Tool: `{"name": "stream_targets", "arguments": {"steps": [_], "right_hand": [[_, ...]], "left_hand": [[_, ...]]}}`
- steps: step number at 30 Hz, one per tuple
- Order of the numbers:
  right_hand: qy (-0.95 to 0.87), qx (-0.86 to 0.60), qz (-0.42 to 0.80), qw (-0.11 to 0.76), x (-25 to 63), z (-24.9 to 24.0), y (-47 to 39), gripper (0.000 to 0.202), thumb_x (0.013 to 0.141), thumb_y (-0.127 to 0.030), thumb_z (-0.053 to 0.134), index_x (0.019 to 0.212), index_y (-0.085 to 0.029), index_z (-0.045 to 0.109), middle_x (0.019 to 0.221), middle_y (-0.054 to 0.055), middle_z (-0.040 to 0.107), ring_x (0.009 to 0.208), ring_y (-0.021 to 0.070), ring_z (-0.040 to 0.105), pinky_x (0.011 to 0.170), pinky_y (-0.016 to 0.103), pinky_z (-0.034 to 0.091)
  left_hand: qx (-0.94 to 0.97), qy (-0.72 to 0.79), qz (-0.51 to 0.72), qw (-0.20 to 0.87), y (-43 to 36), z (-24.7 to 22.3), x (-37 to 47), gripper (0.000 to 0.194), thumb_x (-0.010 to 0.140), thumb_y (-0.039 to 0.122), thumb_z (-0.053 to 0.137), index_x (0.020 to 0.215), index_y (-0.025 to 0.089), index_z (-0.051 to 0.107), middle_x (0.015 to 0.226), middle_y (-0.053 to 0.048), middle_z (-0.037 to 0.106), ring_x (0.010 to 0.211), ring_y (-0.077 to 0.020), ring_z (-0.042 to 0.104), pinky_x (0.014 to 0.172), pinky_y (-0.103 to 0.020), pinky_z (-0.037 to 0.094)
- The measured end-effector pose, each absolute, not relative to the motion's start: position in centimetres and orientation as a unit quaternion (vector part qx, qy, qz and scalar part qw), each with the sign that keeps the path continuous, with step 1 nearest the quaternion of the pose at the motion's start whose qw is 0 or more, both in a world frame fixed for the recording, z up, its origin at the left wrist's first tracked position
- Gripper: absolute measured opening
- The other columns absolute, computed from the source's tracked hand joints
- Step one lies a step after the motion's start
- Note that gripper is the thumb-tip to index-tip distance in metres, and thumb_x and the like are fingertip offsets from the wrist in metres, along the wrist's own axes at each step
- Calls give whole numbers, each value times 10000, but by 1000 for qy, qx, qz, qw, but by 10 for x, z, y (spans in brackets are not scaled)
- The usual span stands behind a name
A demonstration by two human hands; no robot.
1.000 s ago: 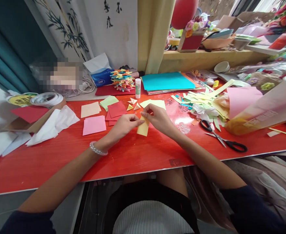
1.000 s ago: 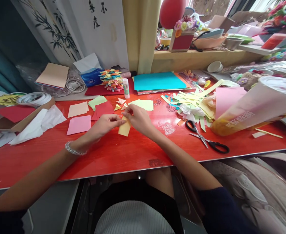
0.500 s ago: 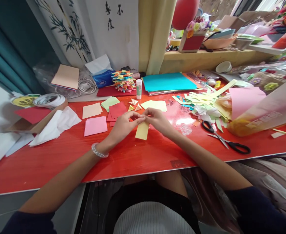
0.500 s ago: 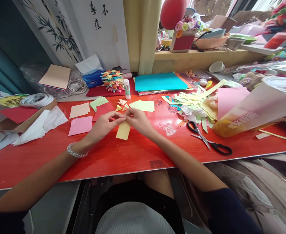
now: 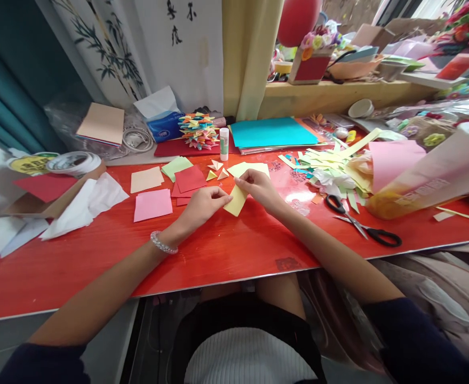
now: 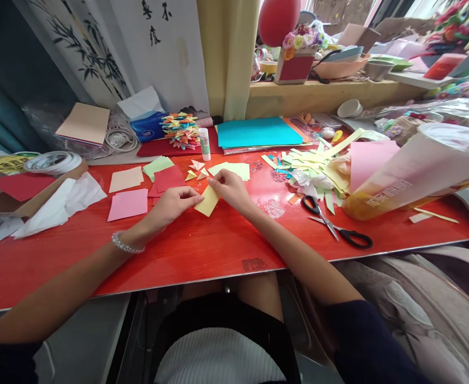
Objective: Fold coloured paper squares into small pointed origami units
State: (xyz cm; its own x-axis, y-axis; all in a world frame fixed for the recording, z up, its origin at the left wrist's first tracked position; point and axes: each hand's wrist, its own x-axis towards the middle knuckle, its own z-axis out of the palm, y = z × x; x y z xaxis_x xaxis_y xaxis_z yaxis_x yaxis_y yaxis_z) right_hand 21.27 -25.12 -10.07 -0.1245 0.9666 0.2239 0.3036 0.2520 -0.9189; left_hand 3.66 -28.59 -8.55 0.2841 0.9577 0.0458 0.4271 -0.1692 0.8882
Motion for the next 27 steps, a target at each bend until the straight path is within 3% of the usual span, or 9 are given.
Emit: {"name": "stream_targets", "arguments": {"steps": [6,13,19,24,27], "right_hand": [[-649,-485,362,461,212,-95,-255,240,809,-347,610,677,-177,505,668,7,540,627,121,493,530,247,398],[-575,-421,560,424,220,-70,-265,172,806,-337,658,834,-177,605,779,32,656,642,123,628,605,274,536],[-559,-450,567,405,221,-67,-264,115,832,-229,632,764,-141,661,713,61,695,644,132,670,650,266,573],[-560,-442,599,363,223,-67,-263,79,812,-212,652,794,-137,668,783,72,712,641,124,675,647,251,571],[-582,-449,564,377,222,-69,-263,159,824,-264,642,718,-145,631,682,50,679,609,123,654,607,250,547]], "left_hand": [[660,485,362,445,-285,-89,38,250,759,391,650,694,150,638,708,-21,619,675,-132,524,658,-288,371],[625,489,399,460,-286,-95,38,246,855,405,541,778,171,555,660,-1,557,561,-101,480,547,-254,376],[615,468,411,482,-285,-97,41,152,866,316,529,837,167,533,744,-8,573,544,-86,487,537,-241,408],[613,474,402,488,-287,-92,40,220,888,249,490,1082,151,520,726,-11,583,540,-98,487,579,-260,419],[678,480,377,409,-289,-88,38,364,901,278,486,1252,183,477,952,-63,614,700,-128,561,715,-296,451]]}}
